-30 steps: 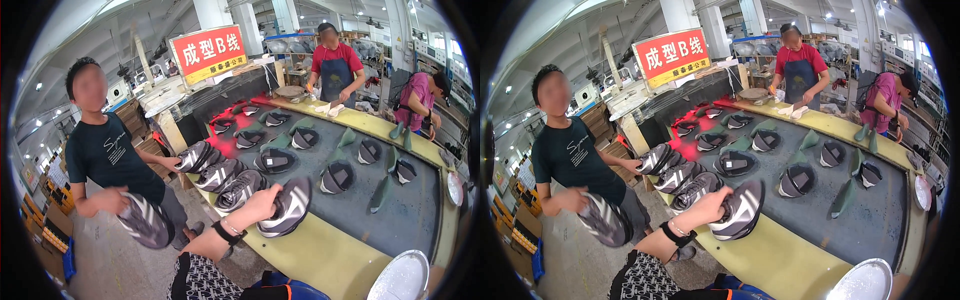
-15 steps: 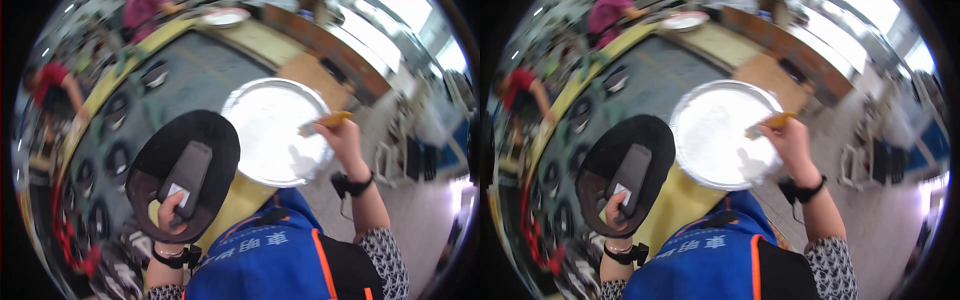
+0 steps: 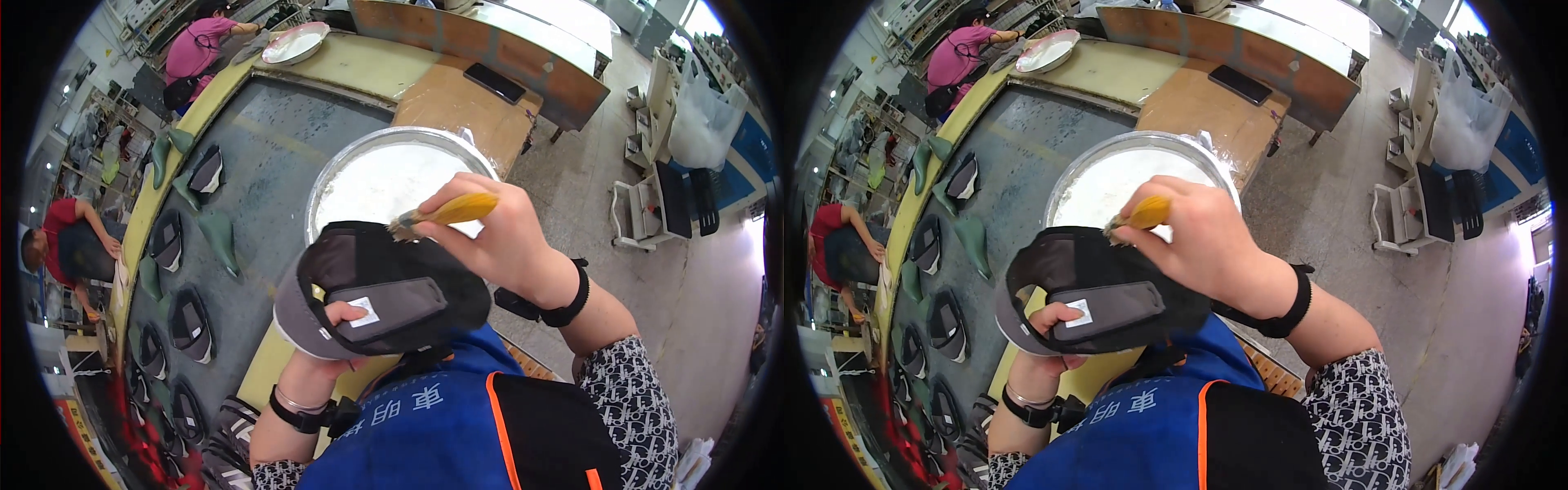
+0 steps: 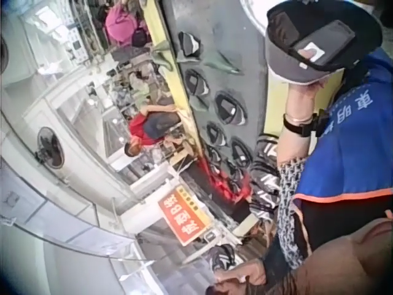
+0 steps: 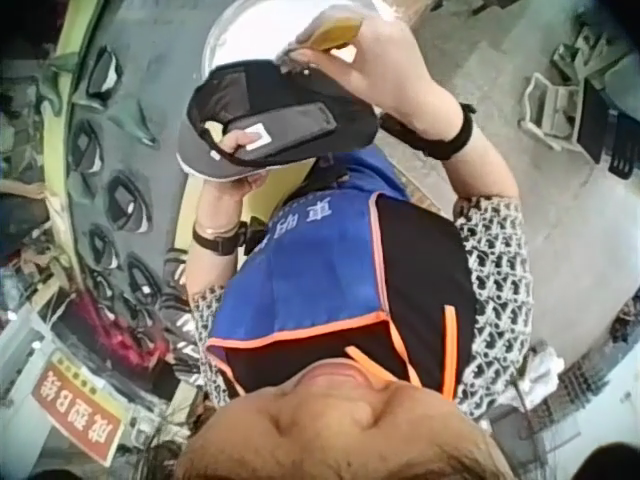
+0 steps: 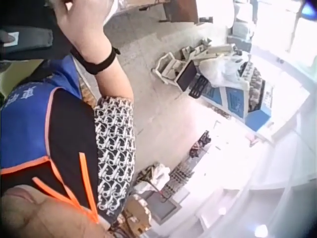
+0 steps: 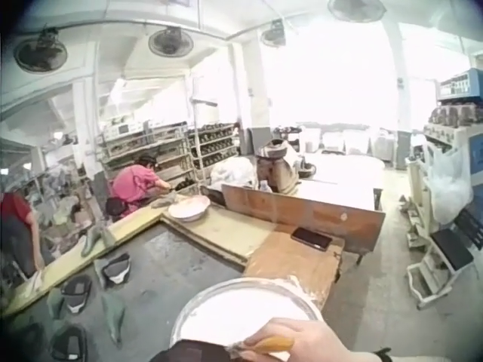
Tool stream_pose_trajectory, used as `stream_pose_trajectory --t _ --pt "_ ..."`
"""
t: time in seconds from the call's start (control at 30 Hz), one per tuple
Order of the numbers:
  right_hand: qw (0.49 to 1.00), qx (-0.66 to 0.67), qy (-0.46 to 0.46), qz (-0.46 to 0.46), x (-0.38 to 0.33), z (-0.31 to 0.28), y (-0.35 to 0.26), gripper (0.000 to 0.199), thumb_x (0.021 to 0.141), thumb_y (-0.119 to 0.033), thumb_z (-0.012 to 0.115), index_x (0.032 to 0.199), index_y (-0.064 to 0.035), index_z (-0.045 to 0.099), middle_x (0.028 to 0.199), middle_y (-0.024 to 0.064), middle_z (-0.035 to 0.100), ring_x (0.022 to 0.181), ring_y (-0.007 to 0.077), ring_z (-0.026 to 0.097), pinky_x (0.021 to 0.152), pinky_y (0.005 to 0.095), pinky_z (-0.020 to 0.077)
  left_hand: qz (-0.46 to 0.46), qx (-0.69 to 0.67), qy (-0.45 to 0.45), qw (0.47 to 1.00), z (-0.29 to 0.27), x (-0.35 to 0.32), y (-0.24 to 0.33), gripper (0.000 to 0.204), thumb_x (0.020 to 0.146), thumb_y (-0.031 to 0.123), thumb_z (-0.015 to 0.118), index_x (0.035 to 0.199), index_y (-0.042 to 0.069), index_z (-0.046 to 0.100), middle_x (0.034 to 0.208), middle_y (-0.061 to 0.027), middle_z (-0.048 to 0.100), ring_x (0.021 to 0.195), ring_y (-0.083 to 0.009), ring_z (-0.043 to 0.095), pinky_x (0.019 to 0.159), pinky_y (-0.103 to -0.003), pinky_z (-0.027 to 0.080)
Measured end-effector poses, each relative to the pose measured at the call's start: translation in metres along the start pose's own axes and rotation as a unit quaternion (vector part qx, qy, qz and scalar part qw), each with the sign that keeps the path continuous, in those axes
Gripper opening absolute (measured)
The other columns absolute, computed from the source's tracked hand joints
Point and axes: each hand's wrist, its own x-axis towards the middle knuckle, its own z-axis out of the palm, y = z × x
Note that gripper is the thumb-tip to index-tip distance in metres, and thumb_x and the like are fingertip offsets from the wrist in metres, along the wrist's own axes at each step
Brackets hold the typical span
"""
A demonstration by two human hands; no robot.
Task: The recorder is applying a white adhesive or primer to the inner edges of shoe uppers using a brush at a manufacturing conveyor line.
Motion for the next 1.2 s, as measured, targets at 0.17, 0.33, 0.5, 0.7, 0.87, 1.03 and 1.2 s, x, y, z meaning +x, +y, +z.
stream_pose_trajectory --t 0.17,0.33,0.5,0.7,0.87,1.03,1.2 --pt "0.996 -0.06 -0.034 0.062 0.003 0.001 0.004 0.014 0.085 -0.015 0.077 0.089 -0.0047 0.068 0.085 0.0103 0.069 0.076 0.0266 0.07 0.069 0.0352 0.0549 0.083 -0.029 -0.023 0.996 -0.002 -0.009 0.0 0.042 0.082 0.01 0.06 0.12 -0.007 0.063 0.1 -0.0183 0.073 0.078 -0.025 0.072 0.064 -0.032 0.059" --pt "0.99 -0.024 -0.042 0.135 -0.003 0.0 0.01 0.014 0.087 -0.016 0.074 0.087 -0.0046 0.067 0.081 0.0109 0.067 0.07 0.0257 0.068 0.066 0.0355 0.0543 0.198 0.004 0.062 0.978 -0.022 -0.024 -0.004 0.048 0.081 0.009 0.055 0.126 -0.008 0.061 0.115 -0.0198 0.07 0.101 -0.0281 0.072 0.09 -0.036 0.058" --pt "0.998 0.005 0.039 0.053 0.003 0.019 0.007 0.013 0.087 -0.01 0.077 0.093 -0.0027 0.067 0.08 0.0067 0.069 0.067 0.0161 0.066 0.065 0.0266 0.0548 0.228 0.071 0.062 0.969 -0.016 -0.037 -0.012 0.045 0.085 0.014 0.053 0.125 -0.006 0.062 0.114 -0.0185 0.071 0.102 -0.0277 0.071 0.092 -0.036 0.057" --pt "0.968 0.133 0.0 0.212 0.002 0.03 0.006 0.015 0.091 -0.008 0.07 0.085 0.0 0.06 0.074 0.0009 0.064 0.063 0.0032 0.059 0.056 0.0206 0.0464 0.364 0.139 0.17 0.905 -0.01 -0.027 -0.025 0.043 0.091 0.022 0.055 0.124 -0.004 0.062 0.109 -0.0112 0.07 0.093 -0.0192 0.069 0.084 -0.032 0.055" --pt "0.939 0.242 -0.053 0.238 0.0 0.023 -0.01 0.013 0.092 -0.008 0.07 0.086 -0.0019 0.06 0.079 0.0012 0.064 0.067 0.0029 0.058 0.059 0.0203 0.0458 0.423 0.139 0.181 0.877 -0.027 -0.004 -0.022 0.023 0.094 0.017 0.064 0.111 0.002 0.065 0.089 -0.0074 0.068 0.07 -0.0183 0.067 0.058 -0.032 0.054" --pt "0.983 0.157 0.032 0.086 0.024 0.018 -0.005 0.011 0.093 -0.009 0.07 0.091 -0.001 0.063 0.082 0.0004 0.064 0.074 0.0024 0.059 0.061 0.0206 0.0458 0.243 0.14 -0.005 0.96 -0.035 -0.008 -0.012 0.012 0.096 0.011 0.067 0.103 0.002 0.065 0.084 -0.009 0.069 0.063 -0.0191 0.067 0.056 -0.031 0.056" --pt "0.984 0.123 -0.02 0.131 0.029 0.031 0.001 0.014 0.093 -0.01 0.07 0.089 0.0005 0.062 0.074 0.0016 0.065 0.065 0.0037 0.057 0.057 0.0215 0.0454 0.243 0.244 0.014 0.939 -0.025 -0.008 -0.009 0.018 0.099 0.013 0.061 0.105 -0.004 0.063 0.088 -0.0128 0.07 0.068 -0.0199 0.07 0.058 -0.03 0.057"
